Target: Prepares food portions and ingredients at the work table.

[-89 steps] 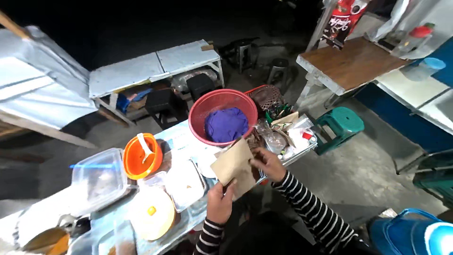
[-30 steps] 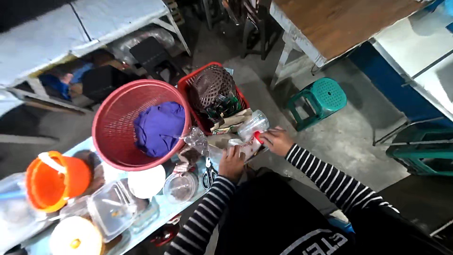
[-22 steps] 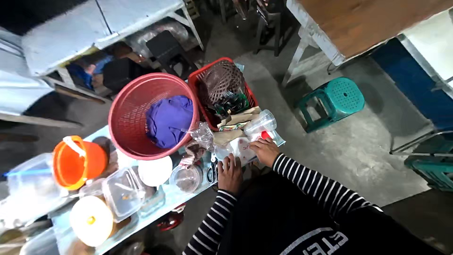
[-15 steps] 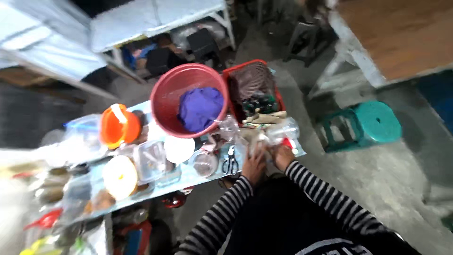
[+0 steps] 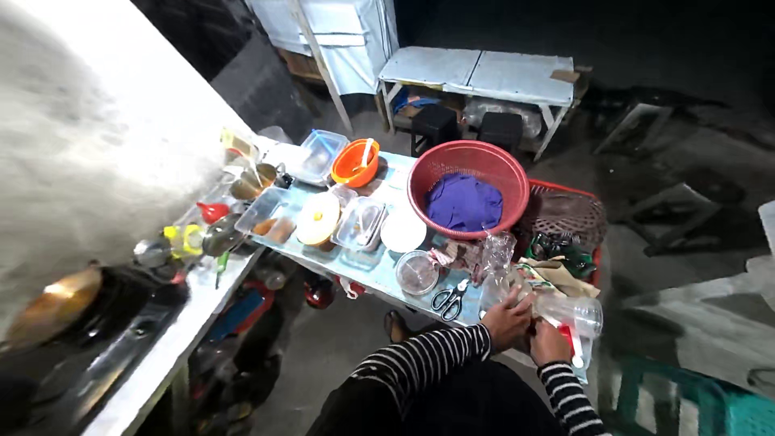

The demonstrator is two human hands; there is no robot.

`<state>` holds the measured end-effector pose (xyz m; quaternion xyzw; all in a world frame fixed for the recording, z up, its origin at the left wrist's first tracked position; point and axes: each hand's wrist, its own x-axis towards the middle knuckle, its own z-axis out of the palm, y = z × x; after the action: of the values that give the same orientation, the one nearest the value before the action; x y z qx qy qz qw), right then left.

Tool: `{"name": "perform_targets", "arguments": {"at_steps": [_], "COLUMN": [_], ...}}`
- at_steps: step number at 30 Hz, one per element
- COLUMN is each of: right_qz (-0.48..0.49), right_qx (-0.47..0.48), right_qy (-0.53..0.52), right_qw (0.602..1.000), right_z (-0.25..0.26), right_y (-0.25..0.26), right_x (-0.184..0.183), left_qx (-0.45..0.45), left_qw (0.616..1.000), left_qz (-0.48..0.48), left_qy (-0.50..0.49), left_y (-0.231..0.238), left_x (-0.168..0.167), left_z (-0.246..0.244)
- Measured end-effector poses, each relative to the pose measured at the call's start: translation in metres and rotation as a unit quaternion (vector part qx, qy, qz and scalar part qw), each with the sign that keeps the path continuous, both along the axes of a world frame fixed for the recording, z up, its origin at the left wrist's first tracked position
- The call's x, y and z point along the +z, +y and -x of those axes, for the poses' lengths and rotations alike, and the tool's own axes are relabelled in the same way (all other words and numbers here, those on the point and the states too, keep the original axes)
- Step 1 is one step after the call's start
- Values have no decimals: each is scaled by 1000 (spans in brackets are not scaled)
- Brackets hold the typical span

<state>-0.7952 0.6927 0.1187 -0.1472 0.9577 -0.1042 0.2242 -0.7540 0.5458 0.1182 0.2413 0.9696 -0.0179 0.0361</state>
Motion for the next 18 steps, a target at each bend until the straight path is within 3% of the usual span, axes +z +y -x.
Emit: {"name": "perform_targets", "arguments": {"at_steps": [2, 4, 5, 7, 9, 11, 13, 14, 15, 16, 18], "right_qz": [166, 342, 442, 612, 687, 707, 717, 723, 730, 737, 741], "right_qx": [3, -55, -114, -226, -246, -250, -244, -241, -241, -241, -244], "right_qy": [49, 43, 13, -53, -77, -73, -88, -104, -123, -144, -177], "right_qw": [985, 937, 890, 756, 679, 658, 647, 639, 628, 615, 601], "right_z": [-4, -7, -8, -8, -5, -7, -10, -12, -15, -17, -23], "right_y": [19, 39, 45, 51, 48, 36, 20, 10, 1, -9, -30], "right_x": [-5, -13, -13, -1, 31, 67, 91, 98, 102, 105, 108], "left_qx": [8, 15, 16, 23, 21, 41, 100, 135, 177, 217, 252], "left_qw": [999, 998, 998, 997, 993, 978, 935, 888, 814, 708, 452], "left_qz": [-29, -58, -59, -63, -104, -196, -334, -438, -552, -668, -840], "left_qy": [14, 29, 27, 26, 55, 64, 67, 42, -6, -67, -166], "left_y": [-3, -5, -7, -8, -9, -10, -17, -25, -34, -44, -64], "left_x": [-4, -6, -6, -4, -1, 9, 24, 35, 48, 61, 83], "left_z": [1, 1, 1, -3, -6, -12, -22, -30, -40, -50, -68]}}
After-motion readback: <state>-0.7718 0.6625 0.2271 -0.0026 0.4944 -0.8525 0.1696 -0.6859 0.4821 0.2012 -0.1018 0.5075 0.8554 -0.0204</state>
